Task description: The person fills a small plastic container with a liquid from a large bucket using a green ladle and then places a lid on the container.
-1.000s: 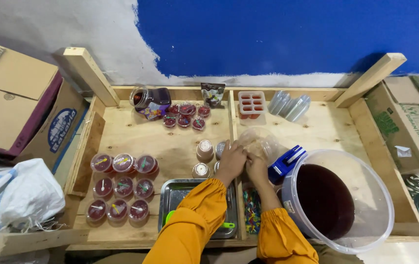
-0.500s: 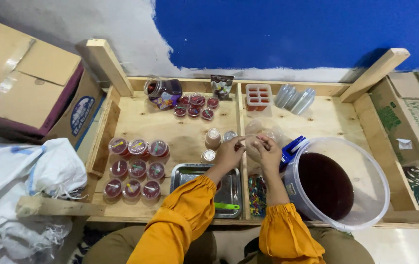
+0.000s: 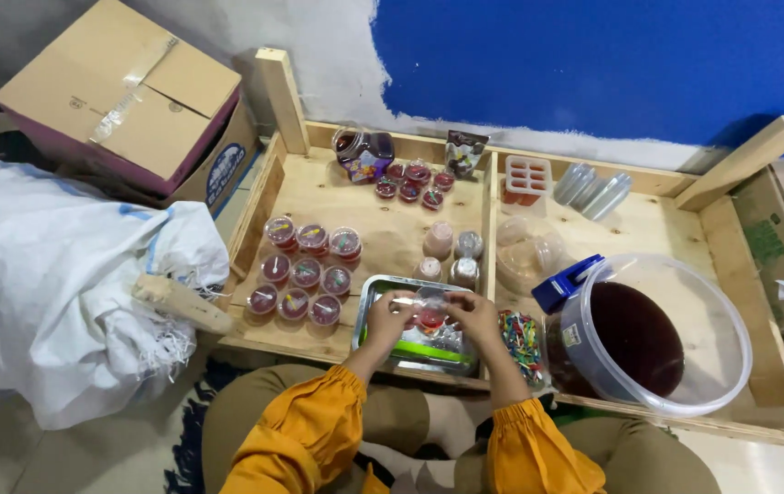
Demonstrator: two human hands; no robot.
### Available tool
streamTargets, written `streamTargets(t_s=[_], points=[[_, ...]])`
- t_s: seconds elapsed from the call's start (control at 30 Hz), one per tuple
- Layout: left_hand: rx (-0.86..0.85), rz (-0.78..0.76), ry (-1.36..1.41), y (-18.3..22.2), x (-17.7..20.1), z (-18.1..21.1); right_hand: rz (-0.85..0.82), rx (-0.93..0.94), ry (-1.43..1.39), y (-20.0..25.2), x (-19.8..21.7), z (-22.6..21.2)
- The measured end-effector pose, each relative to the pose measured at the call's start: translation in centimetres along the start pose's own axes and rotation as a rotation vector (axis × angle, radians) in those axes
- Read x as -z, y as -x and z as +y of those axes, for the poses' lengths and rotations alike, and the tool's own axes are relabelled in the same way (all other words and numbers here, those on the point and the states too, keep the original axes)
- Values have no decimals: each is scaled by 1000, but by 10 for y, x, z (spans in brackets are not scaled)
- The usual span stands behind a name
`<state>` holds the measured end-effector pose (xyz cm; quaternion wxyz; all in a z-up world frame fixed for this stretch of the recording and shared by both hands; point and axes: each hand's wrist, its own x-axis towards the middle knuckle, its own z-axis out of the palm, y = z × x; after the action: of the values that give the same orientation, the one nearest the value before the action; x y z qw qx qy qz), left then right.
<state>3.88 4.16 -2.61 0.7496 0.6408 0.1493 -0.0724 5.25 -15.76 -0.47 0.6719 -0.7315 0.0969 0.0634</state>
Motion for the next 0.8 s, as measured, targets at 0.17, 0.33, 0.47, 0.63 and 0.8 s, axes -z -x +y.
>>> streamTargets(t_s=[0.17,0.33,0.47,0.63,0.8], points=[[37,46,19,1,1,-30,18,-34,-16,-12,-6,50],[6,82,-100,-25,-3,-66,95,-65,-37,-19,-8,84],[-96,85,-394,-43,-8,-93,202,-86,12,-13,-15,79],[-189,82,-635,-37,-13,-77,277,-130,204,-25,-16,84],[-187,69,-743,-2,-18,-28,294,-188,607,-39,-17,103]])
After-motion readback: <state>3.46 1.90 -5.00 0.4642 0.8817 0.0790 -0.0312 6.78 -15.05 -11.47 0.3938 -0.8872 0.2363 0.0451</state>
